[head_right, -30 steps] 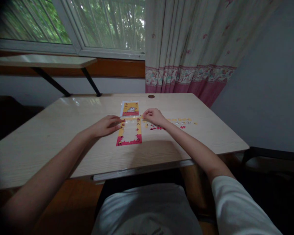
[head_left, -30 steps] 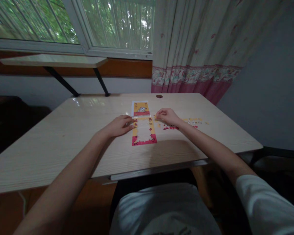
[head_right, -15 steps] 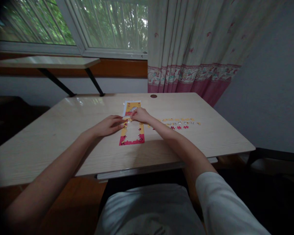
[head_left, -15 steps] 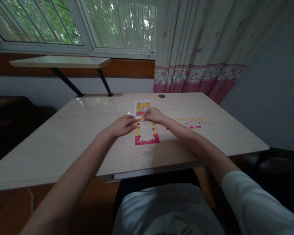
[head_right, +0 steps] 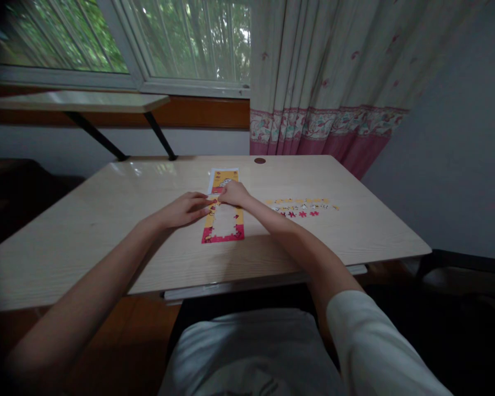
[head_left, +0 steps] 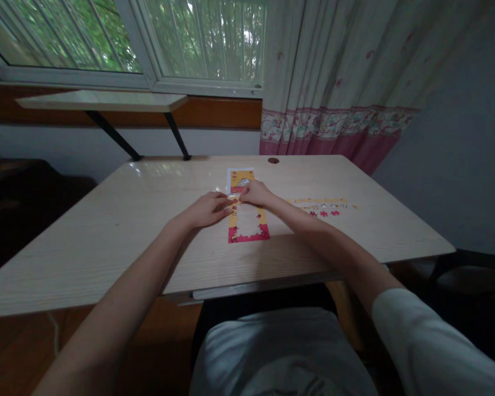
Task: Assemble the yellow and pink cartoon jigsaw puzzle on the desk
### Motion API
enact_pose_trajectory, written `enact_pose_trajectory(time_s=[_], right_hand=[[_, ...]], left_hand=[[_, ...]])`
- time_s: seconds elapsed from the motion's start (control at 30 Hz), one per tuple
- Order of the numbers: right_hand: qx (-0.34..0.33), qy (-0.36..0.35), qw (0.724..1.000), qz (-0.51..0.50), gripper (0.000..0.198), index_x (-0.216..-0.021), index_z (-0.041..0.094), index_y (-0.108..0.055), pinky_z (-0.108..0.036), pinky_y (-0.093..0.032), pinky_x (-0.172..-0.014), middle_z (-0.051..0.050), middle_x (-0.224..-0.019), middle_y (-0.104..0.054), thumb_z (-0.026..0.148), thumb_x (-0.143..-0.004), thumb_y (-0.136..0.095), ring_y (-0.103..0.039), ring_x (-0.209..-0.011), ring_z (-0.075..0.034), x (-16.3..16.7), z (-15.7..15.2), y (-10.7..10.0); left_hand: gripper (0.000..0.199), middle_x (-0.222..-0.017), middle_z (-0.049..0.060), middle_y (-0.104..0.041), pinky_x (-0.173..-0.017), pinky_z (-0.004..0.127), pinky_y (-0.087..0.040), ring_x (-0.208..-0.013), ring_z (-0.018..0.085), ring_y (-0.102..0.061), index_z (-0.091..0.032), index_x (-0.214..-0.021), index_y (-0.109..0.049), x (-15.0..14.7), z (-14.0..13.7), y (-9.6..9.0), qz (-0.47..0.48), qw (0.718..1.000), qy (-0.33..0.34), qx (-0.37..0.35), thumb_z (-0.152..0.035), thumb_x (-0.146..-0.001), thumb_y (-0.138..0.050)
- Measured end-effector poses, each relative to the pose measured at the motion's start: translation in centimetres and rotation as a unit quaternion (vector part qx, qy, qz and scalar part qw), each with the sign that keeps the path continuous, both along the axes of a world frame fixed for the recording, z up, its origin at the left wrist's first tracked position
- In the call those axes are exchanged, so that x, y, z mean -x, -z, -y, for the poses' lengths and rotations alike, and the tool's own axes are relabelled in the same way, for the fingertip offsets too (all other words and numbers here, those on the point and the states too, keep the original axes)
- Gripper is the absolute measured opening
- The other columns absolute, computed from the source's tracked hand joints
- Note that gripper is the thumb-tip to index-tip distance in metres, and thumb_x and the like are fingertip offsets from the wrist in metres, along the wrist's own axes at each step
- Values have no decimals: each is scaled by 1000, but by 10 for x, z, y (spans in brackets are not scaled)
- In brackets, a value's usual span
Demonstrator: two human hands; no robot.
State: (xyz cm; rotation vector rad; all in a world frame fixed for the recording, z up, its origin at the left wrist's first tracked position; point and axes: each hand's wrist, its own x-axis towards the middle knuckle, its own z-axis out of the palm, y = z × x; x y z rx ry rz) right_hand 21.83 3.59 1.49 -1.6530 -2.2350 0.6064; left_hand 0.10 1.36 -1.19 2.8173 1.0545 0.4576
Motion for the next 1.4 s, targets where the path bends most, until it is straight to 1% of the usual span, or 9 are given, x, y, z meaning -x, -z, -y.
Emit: enact_pose_trajectory(time_s=[0.23,0.33,0.5,0.7,0.87,1.03,1.2,1.3,1.4], right_hand=[[0,2,999,53,26,-95,11,-77,-24,-45,-68,-11,-89,-76,28,-77,-70,-68,-82,-20,5,4,-8],[-3,3,999,48,27,-96,12,-76,-25,-46,-69,-11,-91,-76,30,-77,-71,-67,-83,-20,6,3,-6],[-11,-13,1000,-5,18,-88,14,-77,-23,-44,-69,-7,-85,-75,26,-78,-69,-65,-78,-17,-5,5,-6],[-48,34,995,-78,20,-90,12,-77,-22,-41,-64,-5,-77,-72,18,-77,-62,-60,-69,-13,-59,14,-16],[-59,41,996,-54,22,-88,10,-77,-23,-39,-63,-7,-77,-72,13,-76,-58,-58,-69,-13,-114,13,-18],[-59,41,996,-59,23,-89,11,-76,-24,-39,-62,-5,-72,-69,20,-77,-58,-55,-65,-13,-160,13,-12],[-76,81,991,-73,23,-89,12,-76,-25,-38,-61,-6,-72,-67,25,-80,-59,-53,-64,-13,-185,16,-3],[-97,84,990,-66,21,-88,13,-76,-25,-40,-64,-6,-73,-68,25,-79,-60,-56,-67,-14,-191,15,0],[-95,79,990,-67,22,-88,13,-75,-25,-40,-63,-6,-72,-68,26,-79,-60,-55,-66,-14,-192,14,2]], left_hand=[[49,-118,17,-69,-96,44,-52,-107,30,-65,-16,-120,-72,0,0,0,4,1000,-4,3,-49,-98,-44],[49,-118,18,-69,-97,44,-51,-108,29,-64,-15,-121,-71,-1,1,-1,-4,1000,-6,-1,-48,-98,-44],[48,-119,18,-68,-97,45,-51,-108,30,-64,-14,-121,-69,-2,3,-4,10,1000,-7,-4,-49,-98,-46],[46,-118,18,-67,-97,49,-51,-107,31,-63,-14,-118,-70,-4,4,-6,6,1000,-15,-10,-47,-98,-44],[46,-119,18,-66,-97,46,-51,-110,30,-62,-13,-120,-68,-7,5,-4,-15,999,-20,-22,-46,-100,-42],[46,-125,19,-63,-98,46,-50,-114,30,-61,-14,-126,-64,-12,6,0,-23,999,-16,-36,-45,-101,-42],[40,-126,19,-61,-101,49,-47,-118,32,-58,-15,-122,-66,-16,7,2,-27,998,-28,-43,-43,-100,-46],[40,-126,18,-62,-101,51,-46,-118,32,-58,-16,-121,-66,-16,8,2,-27,998,-28,-44,-43,-101,-44],[42,-127,18,-61,-101,51,-47,-118,32,-58,-16,-123,-64,-15,8,1,-23,998,-29,-42,-45,-101,-43]])
